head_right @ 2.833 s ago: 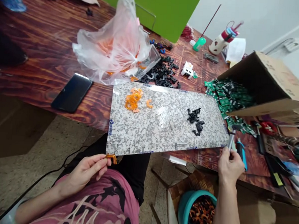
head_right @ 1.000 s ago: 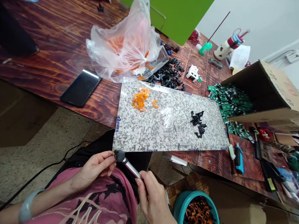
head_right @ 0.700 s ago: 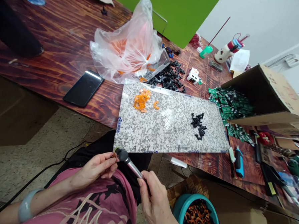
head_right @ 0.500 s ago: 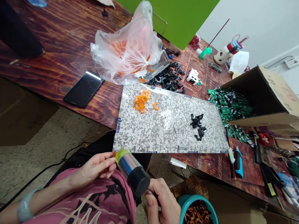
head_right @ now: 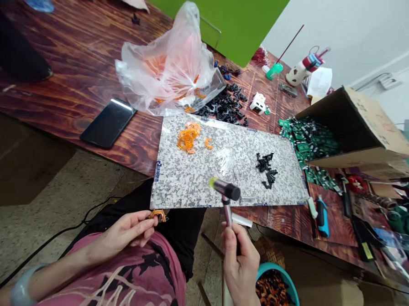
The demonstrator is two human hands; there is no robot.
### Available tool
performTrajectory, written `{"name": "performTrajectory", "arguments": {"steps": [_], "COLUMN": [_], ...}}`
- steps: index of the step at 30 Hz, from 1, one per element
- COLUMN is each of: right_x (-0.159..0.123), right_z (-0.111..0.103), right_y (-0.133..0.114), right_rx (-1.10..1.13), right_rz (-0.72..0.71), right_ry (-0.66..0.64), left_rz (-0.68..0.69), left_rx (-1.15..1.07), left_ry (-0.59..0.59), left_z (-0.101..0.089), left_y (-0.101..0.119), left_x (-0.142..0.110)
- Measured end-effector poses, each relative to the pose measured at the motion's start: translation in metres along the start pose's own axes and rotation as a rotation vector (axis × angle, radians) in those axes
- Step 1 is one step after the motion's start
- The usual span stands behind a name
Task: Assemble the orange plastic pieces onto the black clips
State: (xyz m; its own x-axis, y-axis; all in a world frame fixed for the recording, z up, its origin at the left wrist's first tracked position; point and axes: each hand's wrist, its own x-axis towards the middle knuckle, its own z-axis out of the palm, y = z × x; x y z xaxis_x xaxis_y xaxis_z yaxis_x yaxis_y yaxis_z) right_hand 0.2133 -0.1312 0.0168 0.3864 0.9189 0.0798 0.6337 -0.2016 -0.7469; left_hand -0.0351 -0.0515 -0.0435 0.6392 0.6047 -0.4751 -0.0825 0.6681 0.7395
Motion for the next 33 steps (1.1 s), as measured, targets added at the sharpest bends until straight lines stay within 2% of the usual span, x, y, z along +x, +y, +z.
{"name": "performTrajectory", "arguments": {"steps": [2,5,11,14,21,28,30,33], "right_x": [-0.002,-0.007,-0.012,-0.011,-0.017,-0.018,-0.016,-0.015], "right_z": [-0.001,0.001,0.006,0.010,0.021,0.033,0.029,0.017], "right_y": [0.007,0.012,0.011,0.006,-0.008,-0.013,-0.017,-0.026], "right_rx": [0.067,0.114,0.007,-0.045,-0.056,-0.096,-0.097,-0.055], "right_rz": [0.093,0.152,0.062,-0.039,-0.292,-0.292,-0.301,-0.347], "right_ry": [0.057,0.065,-0.001,-0.043,-0.184,-0.406,-0.401,-0.324], "left_rz": [0.049,0.147,0.254,0.227,0.007,-0.026,-0.024,-0.023], "left_rx": [0.076,0.235,0.442,0.387,-0.016,-0.077,-0.080,-0.086], "left_ry": [-0.009,0.003,0.042,0.074,0.089,0.081,0.080,0.085], "left_z": [0.000,-0.001,0.000,0.002,0.008,0.010,0.011,0.011], "left_y": [0.001,0.003,0.008,0.008,0.001,0.009,0.010,0.011], "left_x": [-0.002,-0.003,-0.003,-0.003,0.006,0.007,0.006,0.006]}}
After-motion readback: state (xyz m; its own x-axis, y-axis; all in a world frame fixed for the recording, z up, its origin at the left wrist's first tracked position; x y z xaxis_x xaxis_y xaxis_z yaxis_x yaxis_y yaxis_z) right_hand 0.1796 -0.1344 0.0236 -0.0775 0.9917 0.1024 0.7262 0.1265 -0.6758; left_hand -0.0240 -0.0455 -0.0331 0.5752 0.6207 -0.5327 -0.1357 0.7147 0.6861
